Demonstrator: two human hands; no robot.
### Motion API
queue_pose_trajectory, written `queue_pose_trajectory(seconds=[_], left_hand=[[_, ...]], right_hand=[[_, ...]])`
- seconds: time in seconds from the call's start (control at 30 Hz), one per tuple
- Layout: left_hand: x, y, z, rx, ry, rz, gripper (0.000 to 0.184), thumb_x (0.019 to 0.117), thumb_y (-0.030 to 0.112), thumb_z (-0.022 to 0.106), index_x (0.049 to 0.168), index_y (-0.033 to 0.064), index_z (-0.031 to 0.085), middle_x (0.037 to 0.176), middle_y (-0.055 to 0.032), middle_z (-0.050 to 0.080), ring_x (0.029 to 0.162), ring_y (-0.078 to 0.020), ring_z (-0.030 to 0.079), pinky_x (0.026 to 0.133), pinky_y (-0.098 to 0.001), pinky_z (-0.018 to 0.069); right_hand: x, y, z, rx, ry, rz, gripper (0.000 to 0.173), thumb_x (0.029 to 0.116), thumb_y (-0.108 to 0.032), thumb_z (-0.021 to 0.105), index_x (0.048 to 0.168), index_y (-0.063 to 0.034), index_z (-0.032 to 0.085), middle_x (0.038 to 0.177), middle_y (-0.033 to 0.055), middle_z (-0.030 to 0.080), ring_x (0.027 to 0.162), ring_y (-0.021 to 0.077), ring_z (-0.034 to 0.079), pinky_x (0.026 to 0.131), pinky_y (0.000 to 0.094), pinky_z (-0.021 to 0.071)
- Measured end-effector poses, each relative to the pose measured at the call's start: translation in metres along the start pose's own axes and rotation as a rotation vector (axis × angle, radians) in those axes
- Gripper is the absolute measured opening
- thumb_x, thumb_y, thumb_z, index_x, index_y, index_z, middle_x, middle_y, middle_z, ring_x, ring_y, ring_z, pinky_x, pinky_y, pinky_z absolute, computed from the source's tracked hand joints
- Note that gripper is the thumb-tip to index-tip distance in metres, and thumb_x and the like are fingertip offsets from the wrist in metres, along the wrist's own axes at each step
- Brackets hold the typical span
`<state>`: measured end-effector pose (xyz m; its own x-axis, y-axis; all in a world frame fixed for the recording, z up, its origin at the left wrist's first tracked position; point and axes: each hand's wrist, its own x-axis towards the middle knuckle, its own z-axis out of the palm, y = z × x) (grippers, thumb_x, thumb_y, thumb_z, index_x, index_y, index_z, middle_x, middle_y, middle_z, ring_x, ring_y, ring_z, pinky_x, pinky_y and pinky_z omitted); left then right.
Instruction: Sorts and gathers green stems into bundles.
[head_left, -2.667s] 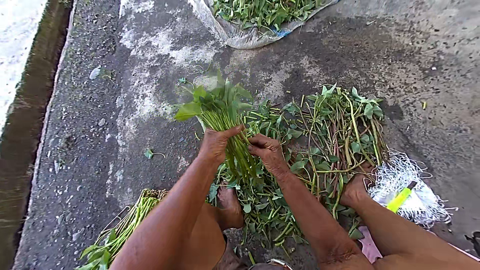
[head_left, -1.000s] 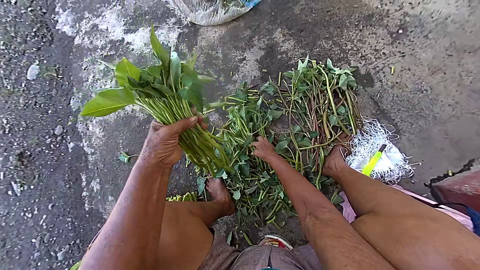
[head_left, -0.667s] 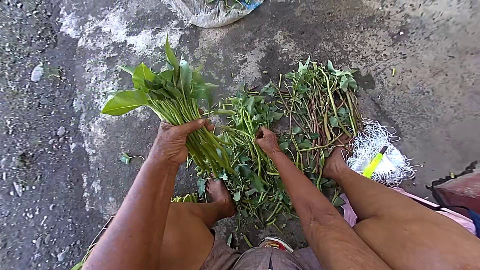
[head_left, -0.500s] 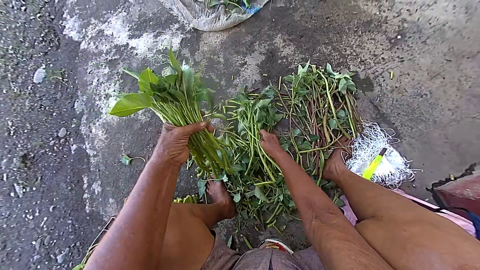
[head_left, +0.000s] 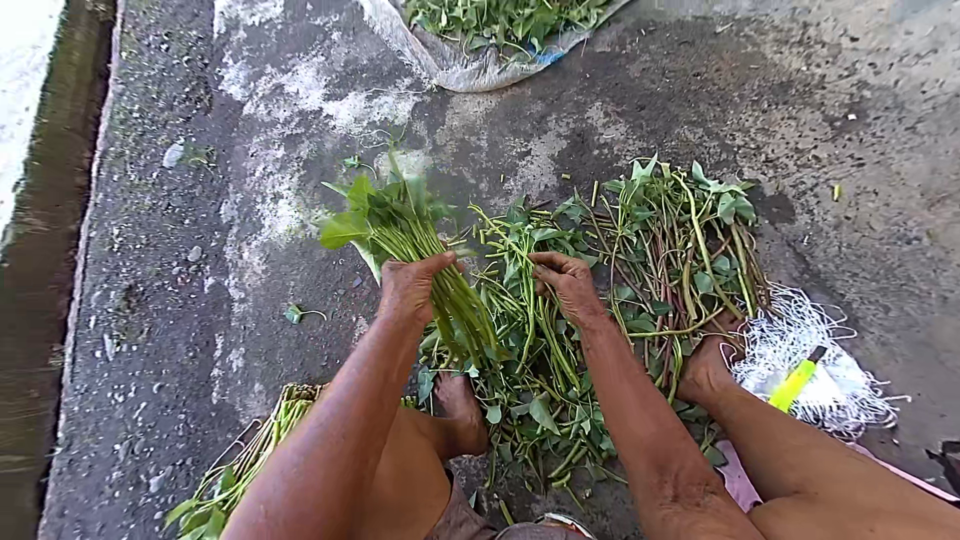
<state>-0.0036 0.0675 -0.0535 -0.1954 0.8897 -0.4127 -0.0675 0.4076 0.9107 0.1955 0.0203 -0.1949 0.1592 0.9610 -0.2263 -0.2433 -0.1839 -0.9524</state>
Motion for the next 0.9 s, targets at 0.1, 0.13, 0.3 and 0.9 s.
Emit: queue_pose_trajectory(seconds=[0.1,0.13,0.3,0.9], left_hand=[[0.002,0.001,0.000,-0.032,0.064,-0.025,0.025,0.0864,-0.011,0.070,0.110,-0.0052,0.061,0.085,-0.0167,0.072,0.070,-0.0247,0.072,0.066,-0.0371,0.0626],[0.003,0.002,-0.001,-0.039,0.077,-0.031,0.025,0.0867,-0.010,0.070,0.110,-0.0053,0.061,0.084,-0.0165,0.073,0.070,-0.0243,0.072,0.066,-0.0368,0.0625],[-0.001,0.007,-0.001,-0.098,0.075,-0.060,0.027,0.0871,-0.009,0.070,0.112,-0.0029,0.060,0.086,-0.0154,0.072,0.072,-0.0236,0.072,0.067,-0.0379,0.0624],[-0.003,0.002,-0.015,-0.082,-0.280,0.067,0.018,0.0936,-0.006,0.063,0.111,-0.0003,0.062,0.097,-0.0165,0.074,0.090,-0.0288,0.074,0.086,-0.0474,0.0616]], right_hand=[[-0.012,-0.013,0.023,0.084,-0.036,-0.252,0.021,0.0950,0.005,0.059,0.112,0.0048,0.071,0.087,0.0042,0.071,0.064,0.0056,0.062,0.062,0.0227,0.0555],[-0.015,-0.016,0.029,0.084,-0.062,-0.328,0.021,0.0944,0.005,0.060,0.111,0.0049,0.072,0.088,0.0039,0.071,0.065,0.0050,0.062,0.063,0.0226,0.0563],[-0.026,-0.022,0.047,-0.115,-0.141,-0.459,0.020,0.0953,0.001,0.061,0.110,0.0047,0.075,0.091,0.0091,0.071,0.069,0.0060,0.063,0.066,0.0224,0.0571],[-0.009,0.019,0.019,-0.021,-0.264,-0.138,0.018,0.0991,-0.008,0.064,0.111,0.0015,0.073,0.101,0.0088,0.072,0.083,0.0131,0.069,0.077,0.0318,0.0605]])
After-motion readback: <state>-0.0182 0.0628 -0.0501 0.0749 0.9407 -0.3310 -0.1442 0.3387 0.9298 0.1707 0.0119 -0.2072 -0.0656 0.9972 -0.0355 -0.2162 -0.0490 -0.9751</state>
